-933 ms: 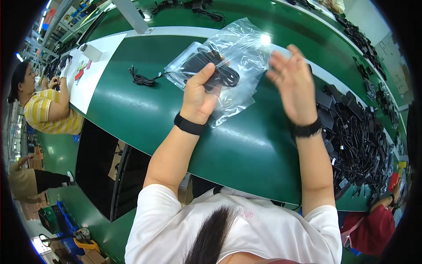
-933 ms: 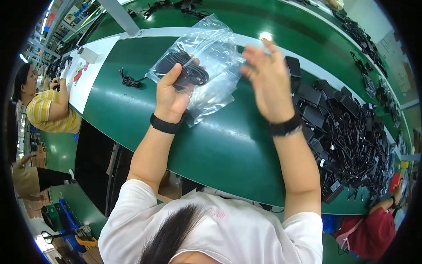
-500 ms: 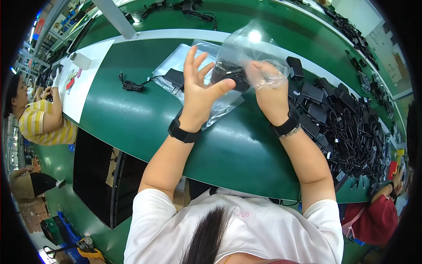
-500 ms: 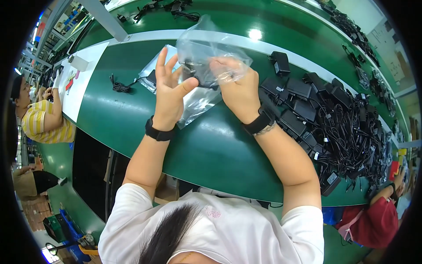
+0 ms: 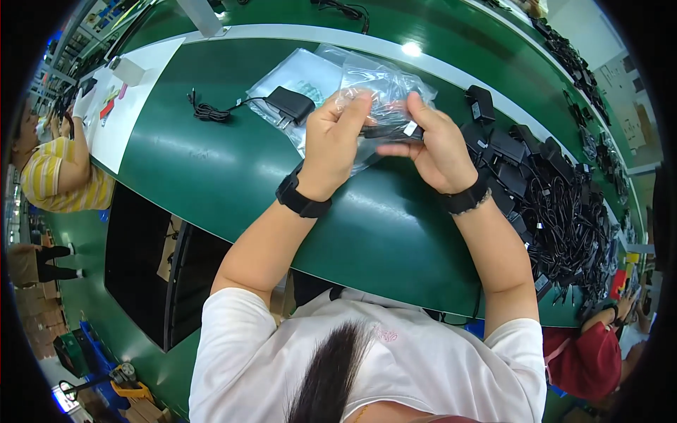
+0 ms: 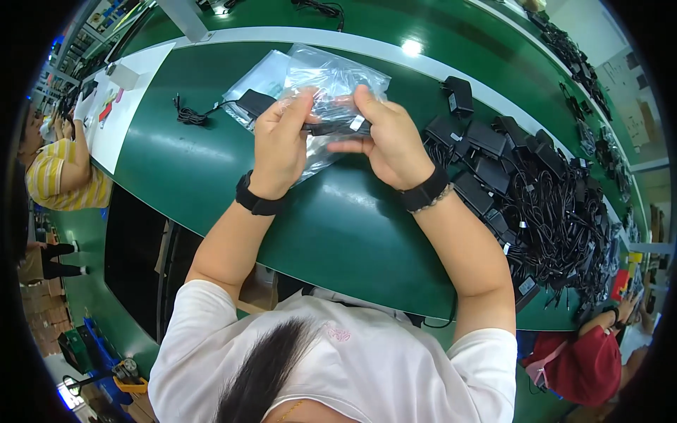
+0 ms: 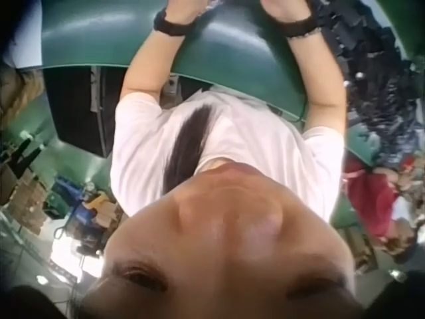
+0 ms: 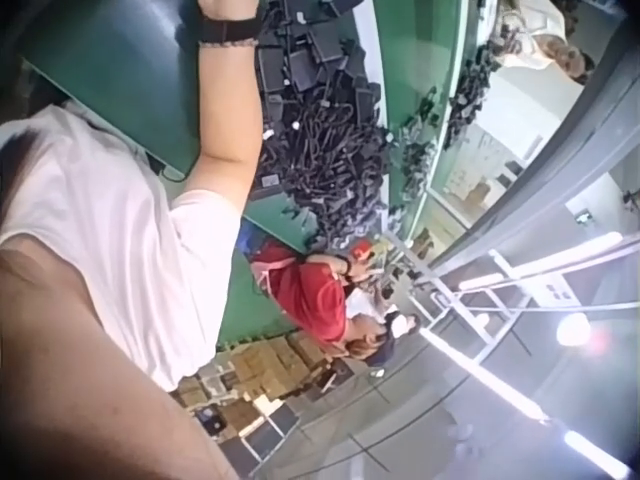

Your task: The person picks up a power adapter and wraps its cord around the body by hand. They then slide the adapter into a plastic bag and place it on the table.

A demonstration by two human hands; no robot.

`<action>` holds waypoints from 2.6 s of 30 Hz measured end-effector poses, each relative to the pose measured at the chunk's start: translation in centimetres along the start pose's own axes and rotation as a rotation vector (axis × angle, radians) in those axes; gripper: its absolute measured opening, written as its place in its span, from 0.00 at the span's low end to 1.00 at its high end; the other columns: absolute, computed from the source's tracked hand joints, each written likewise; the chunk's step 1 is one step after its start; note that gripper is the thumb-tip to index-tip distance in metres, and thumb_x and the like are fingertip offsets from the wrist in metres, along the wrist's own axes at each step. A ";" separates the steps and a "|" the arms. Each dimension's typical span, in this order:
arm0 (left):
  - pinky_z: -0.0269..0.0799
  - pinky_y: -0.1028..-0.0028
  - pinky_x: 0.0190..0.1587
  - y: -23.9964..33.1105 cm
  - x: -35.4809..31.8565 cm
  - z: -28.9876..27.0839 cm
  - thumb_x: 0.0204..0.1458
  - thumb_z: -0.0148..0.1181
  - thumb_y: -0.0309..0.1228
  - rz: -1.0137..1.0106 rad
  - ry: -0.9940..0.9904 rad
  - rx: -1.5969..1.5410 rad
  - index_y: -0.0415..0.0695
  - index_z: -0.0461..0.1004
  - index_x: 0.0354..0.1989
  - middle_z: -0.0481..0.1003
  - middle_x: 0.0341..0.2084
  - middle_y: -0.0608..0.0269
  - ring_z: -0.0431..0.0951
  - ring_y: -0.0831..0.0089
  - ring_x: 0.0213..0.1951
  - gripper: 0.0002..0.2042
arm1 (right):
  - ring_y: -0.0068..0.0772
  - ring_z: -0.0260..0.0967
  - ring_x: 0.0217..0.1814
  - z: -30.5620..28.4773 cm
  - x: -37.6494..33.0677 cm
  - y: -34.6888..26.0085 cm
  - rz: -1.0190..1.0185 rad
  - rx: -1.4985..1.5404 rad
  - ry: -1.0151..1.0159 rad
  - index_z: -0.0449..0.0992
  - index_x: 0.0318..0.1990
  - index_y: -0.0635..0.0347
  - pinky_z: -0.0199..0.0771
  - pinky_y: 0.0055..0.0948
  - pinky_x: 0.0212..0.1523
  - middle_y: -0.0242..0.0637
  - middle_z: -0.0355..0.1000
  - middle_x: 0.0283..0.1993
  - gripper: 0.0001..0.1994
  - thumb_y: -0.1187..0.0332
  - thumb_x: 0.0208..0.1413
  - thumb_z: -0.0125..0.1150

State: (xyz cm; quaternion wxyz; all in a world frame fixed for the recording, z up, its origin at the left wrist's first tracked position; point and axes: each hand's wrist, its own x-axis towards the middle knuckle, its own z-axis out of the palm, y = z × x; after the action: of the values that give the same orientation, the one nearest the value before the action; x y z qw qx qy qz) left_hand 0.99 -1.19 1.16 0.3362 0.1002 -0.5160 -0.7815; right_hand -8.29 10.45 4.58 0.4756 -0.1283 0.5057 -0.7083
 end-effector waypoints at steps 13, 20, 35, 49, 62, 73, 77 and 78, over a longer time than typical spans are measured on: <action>0.66 0.82 0.37 0.5 0.5 0.2 0.54 0.53 0.31 -0.141 -0.098 0.073 0.35 0.74 0.39 0.75 0.30 0.66 0.70 0.82 0.33 0.11 | 0.20 0.68 0.38 -0.9 -1.5 -1.8 -0.331 -0.432 -0.042 0.75 0.39 0.66 0.69 0.21 0.38 0.30 0.72 0.34 0.15 0.61 0.58 0.49; 0.65 0.83 0.30 1.1 0.7 -0.3 0.56 0.49 0.31 0.216 -0.056 0.534 0.35 0.73 0.36 0.74 0.27 0.64 0.69 0.85 0.28 0.11 | 0.23 0.65 0.49 -1.3 0.7 -5.2 0.240 -0.308 -0.326 0.63 0.56 0.59 0.75 0.29 0.37 0.34 0.67 0.48 0.23 0.66 0.52 0.57; 0.68 0.76 0.21 1.4 2.1 -0.9 0.43 0.57 0.22 0.587 0.075 0.890 0.38 0.71 0.36 0.74 0.22 0.60 0.74 0.69 0.19 0.10 | 0.49 0.54 0.61 -33.8 22.5 -16.2 -0.089 -2.278 0.801 0.69 0.51 0.43 0.57 0.55 0.54 0.42 0.61 0.58 0.22 0.45 0.52 0.46; 0.67 0.76 0.19 0.2 2.8 -1.6 0.45 0.57 0.23 0.465 0.061 0.955 0.38 0.72 0.32 0.75 0.23 0.58 0.73 0.69 0.17 0.05 | 0.51 0.67 0.44 -8.9 31.3 -8.0 -0.509 -1.693 0.279 0.72 0.43 0.61 0.67 0.40 0.47 0.52 0.71 0.41 0.21 0.60 0.41 0.62; 0.68 0.59 0.47 1.6 3.1 -2.1 0.51 0.39 0.61 -0.621 -0.115 -0.700 0.34 0.59 0.52 0.67 0.45 0.44 0.70 0.55 0.45 0.37 | 0.20 0.63 0.28 2.9 1.7 -12.2 -0.479 -1.079 -0.401 0.72 0.34 0.65 0.63 0.21 0.31 0.28 0.67 0.27 0.11 0.67 0.46 0.61; 0.74 0.65 0.40 1.7 1.3 -1.0 0.47 0.60 0.24 -0.369 -0.208 -0.375 0.45 0.54 0.52 0.68 0.37 0.57 0.75 0.65 0.37 0.25 | 0.16 0.62 0.19 -0.6 -2.7 -2.5 -0.243 -0.678 0.141 0.66 0.47 0.64 0.61 0.14 0.18 0.30 0.67 0.23 0.13 0.69 0.57 0.49; 0.74 0.67 0.40 1.2 0.9 0.0 0.46 0.61 0.23 -0.294 -0.136 -0.408 0.45 0.56 0.51 0.68 0.37 0.59 0.74 0.68 0.37 0.25 | 0.17 0.65 0.25 0.4 -0.9 -0.2 -0.404 -0.581 0.189 0.66 0.50 0.64 0.64 0.16 0.21 0.31 0.70 0.29 0.16 0.71 0.55 0.52; 0.74 0.70 0.40 0.9 0.9 0.0 0.45 0.61 0.23 -0.262 -0.127 -0.325 0.45 0.57 0.50 0.68 0.37 0.61 0.73 0.72 0.37 0.25 | 0.17 0.65 0.25 0.2 -0.9 0.0 -0.403 -0.578 0.190 0.66 0.50 0.64 0.64 0.16 0.21 0.31 0.70 0.29 0.16 0.71 0.55 0.52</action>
State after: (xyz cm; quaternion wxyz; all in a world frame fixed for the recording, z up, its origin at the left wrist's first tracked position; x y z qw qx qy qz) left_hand 0.72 -1.98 2.11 0.2105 0.0614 -0.3858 -0.8962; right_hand -7.68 11.05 4.91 0.2212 -0.2881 0.6914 -0.6245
